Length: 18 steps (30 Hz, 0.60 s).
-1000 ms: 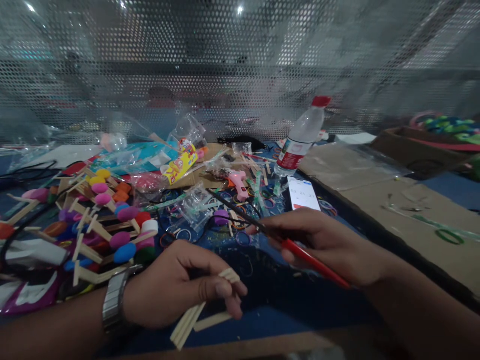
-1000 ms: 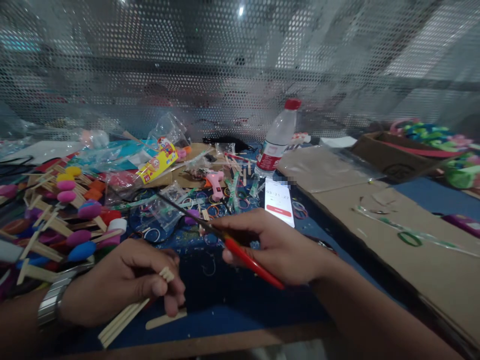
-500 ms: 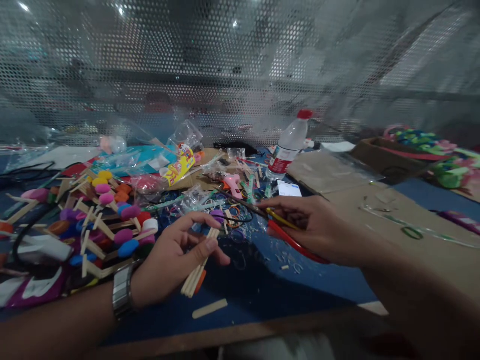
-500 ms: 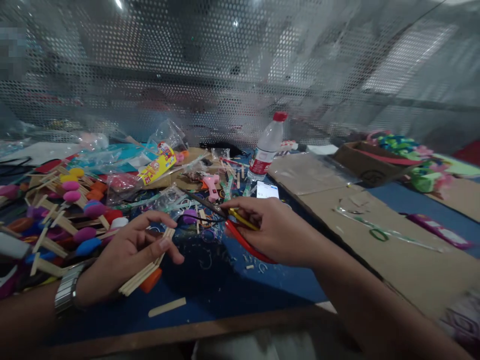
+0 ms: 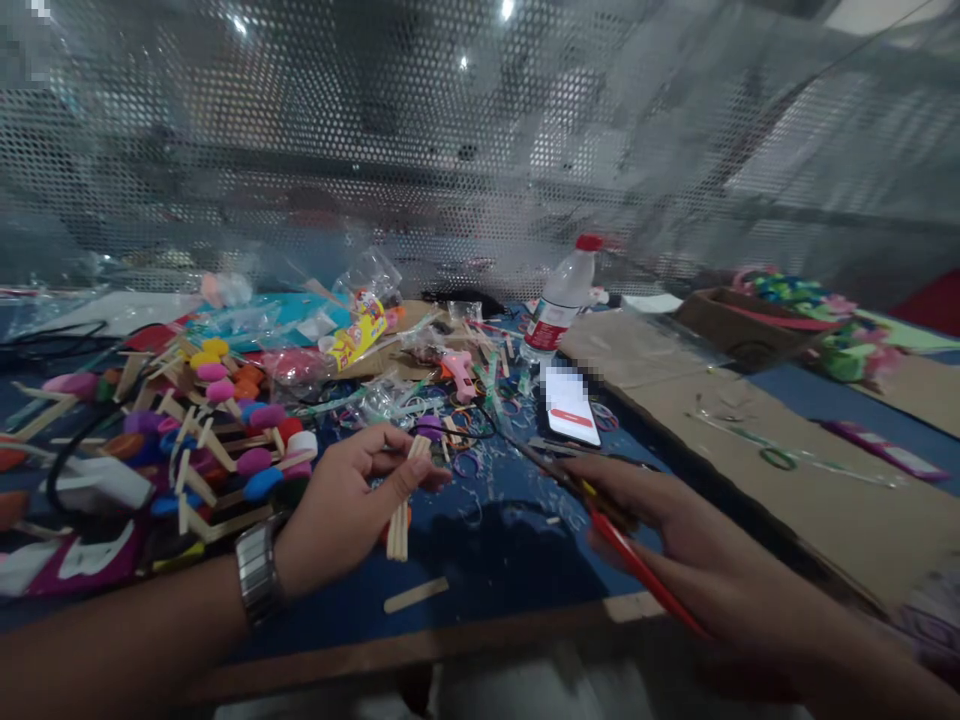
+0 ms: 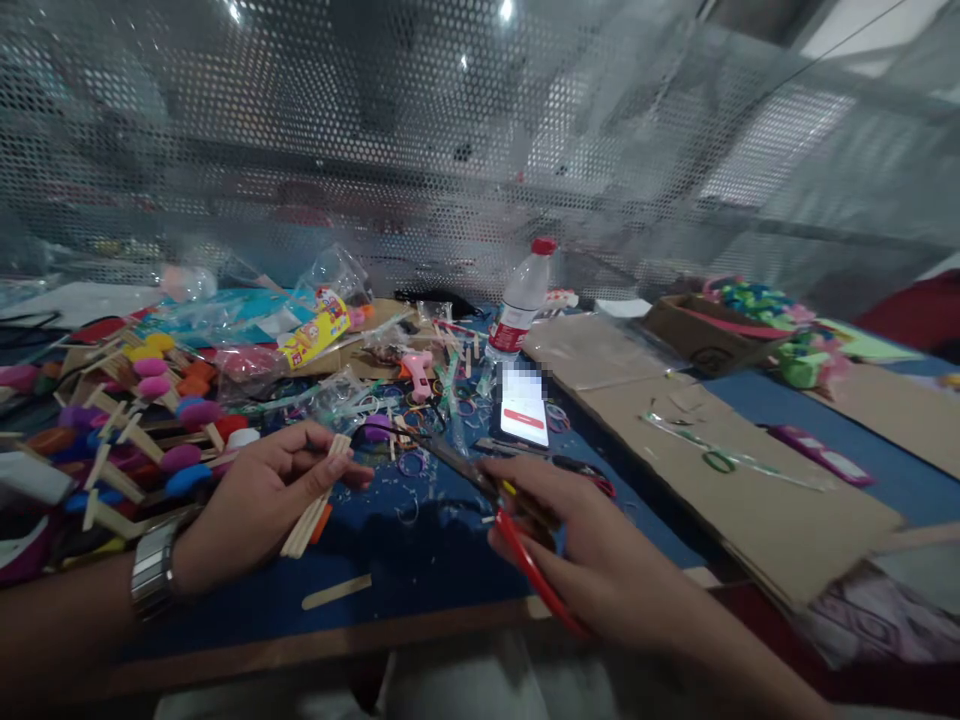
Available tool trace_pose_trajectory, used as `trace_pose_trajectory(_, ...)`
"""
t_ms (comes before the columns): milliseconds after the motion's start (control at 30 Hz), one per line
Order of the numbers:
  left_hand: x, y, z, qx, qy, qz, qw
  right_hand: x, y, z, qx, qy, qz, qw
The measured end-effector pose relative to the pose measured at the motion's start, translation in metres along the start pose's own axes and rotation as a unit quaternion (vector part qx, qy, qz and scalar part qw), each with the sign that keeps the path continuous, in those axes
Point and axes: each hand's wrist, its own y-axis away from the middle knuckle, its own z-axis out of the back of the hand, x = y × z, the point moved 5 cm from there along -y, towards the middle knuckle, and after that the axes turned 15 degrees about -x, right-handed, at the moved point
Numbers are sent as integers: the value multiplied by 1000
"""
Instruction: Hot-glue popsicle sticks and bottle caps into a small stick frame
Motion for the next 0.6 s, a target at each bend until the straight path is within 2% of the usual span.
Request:
trace_pose_trajectory(100, 0, 0, 1, -17, -17, -35, 999, 20, 2, -14, 33, -1, 36, 999)
trace_pose_trajectory(233, -6, 2, 4, -39, -51, -125, 990, 28, -3, -26, 44, -15, 48, 998)
trace_pose_trajectory(433, -17, 5, 12, -93, -143, -284, 944, 37, 0, -38, 20, -18, 79, 997)
trace_pose_trajectory(600, -24, 9, 15, -118, -168, -365, 908, 45, 12, -46, -65, 4, 118, 991)
